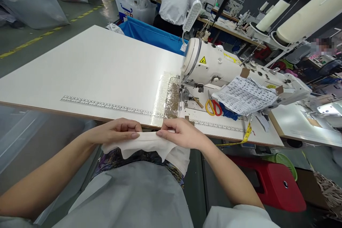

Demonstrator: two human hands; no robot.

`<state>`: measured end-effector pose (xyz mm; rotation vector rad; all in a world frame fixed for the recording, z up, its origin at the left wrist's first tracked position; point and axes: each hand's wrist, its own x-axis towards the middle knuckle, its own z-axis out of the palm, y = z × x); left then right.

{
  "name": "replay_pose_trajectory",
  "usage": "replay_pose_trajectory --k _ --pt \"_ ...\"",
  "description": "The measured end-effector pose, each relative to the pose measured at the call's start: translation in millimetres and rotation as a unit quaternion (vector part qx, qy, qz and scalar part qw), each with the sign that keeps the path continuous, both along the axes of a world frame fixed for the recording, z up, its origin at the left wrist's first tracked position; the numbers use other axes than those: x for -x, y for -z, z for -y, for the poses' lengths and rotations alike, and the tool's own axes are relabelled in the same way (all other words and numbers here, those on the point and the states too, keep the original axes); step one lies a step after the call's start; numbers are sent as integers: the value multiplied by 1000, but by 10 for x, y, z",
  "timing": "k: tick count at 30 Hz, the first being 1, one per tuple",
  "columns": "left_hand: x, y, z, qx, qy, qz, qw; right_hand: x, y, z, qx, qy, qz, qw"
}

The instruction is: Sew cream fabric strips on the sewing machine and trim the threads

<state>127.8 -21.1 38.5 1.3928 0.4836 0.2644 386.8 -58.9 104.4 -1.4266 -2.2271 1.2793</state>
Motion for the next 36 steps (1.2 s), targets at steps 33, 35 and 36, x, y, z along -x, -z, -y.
replay_pose_trajectory --k 33,35,36 --pt "463 64 209 -128 -233 24 964 -95 -610 339 -195 -83 3 977" --pt "474 69 263 -144 -287 45 946 -64 -649 400 -203 -91 0 975" --pt "473 71 284 -149 -309 55 938 -50 -666 424 -207 -95 1 974"
